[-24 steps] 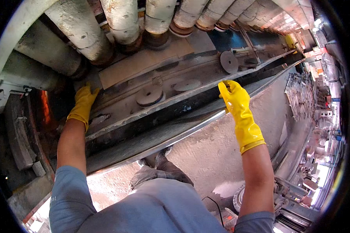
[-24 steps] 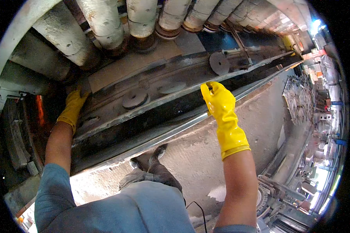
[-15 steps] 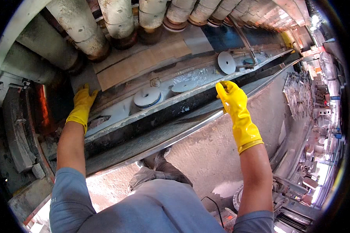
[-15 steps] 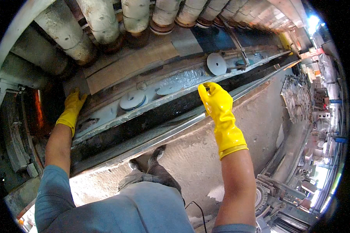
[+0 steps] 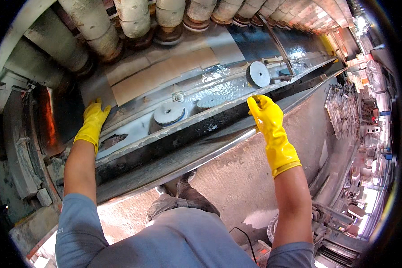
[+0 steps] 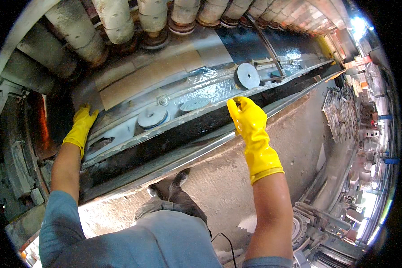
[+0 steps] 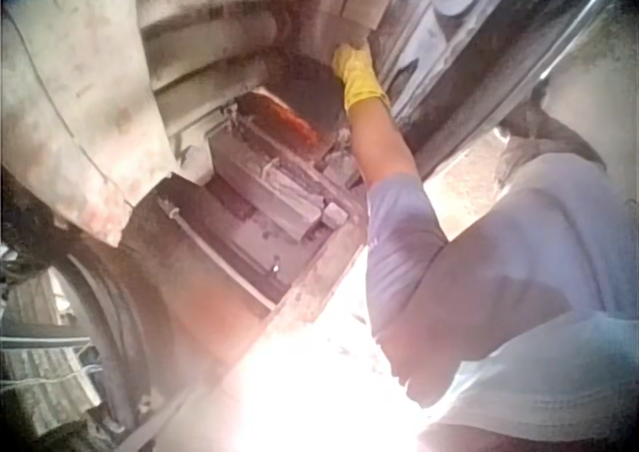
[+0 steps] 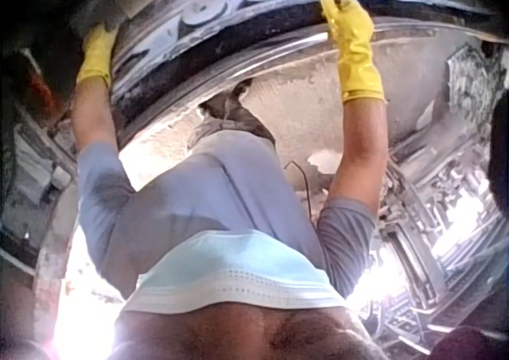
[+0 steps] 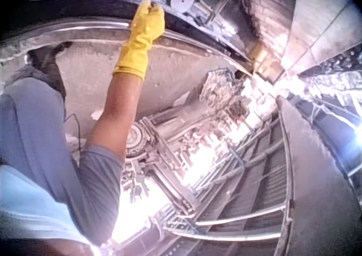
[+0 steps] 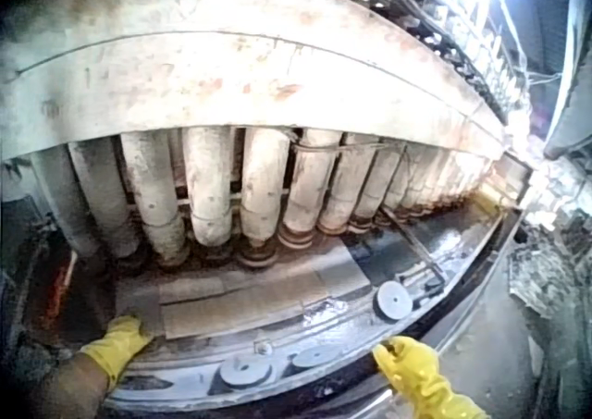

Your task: The person feeds rectangular flat sheets into a large industrial machine with rotating rollers. They wear yellow gloves and repeatedly place the sheets onto the intake area, adjusting their position as the machine processes them. The person occasionally reaches up to adjust a lever on the machine's control panel.

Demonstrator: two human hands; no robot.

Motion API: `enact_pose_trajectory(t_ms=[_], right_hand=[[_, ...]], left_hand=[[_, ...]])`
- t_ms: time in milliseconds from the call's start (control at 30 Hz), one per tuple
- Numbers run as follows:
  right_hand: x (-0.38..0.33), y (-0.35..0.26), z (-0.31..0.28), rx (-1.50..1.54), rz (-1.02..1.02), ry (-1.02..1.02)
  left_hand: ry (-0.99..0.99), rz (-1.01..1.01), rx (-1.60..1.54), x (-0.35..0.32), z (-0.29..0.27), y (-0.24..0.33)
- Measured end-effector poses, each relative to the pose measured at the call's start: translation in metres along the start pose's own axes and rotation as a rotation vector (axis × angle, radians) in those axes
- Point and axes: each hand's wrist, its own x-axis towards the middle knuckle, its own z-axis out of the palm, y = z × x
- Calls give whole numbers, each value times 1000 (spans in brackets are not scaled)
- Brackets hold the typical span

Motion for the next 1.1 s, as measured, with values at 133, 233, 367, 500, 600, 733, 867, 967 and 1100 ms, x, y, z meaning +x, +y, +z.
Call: enact_pose_trajectory(t_ms=[133, 233, 367, 500, 600, 733, 867, 967, 1100], right_hand=[[2, 4, 4, 6, -8, 19], [1, 1, 2, 26, 13, -5], [2, 2, 2, 4, 10, -10], [4, 6, 5, 70, -30, 4], [5, 14, 6, 59, -44, 15], [3, 4, 1, 47, 10, -25], [-3, -10, -4, 6, 40, -23], [-2, -13, -4, 7, 55, -53], [1, 2, 1, -3, 26, -28]], left_hand=[[40, 30, -28, -3, 0, -4], [59, 49, -32, -4, 3, -8], [79, 66, -43, -2, 6, -9], [97, 95, -39, 3, 14, -19], [75, 88, -49, 1, 8, -13], [66, 81, -51, -3, 4, -11], [65, 81, -59, -5, 3, -10], [72, 71, -57, -6, 4, -11], [51, 76, -68, -10, -6, -4]])
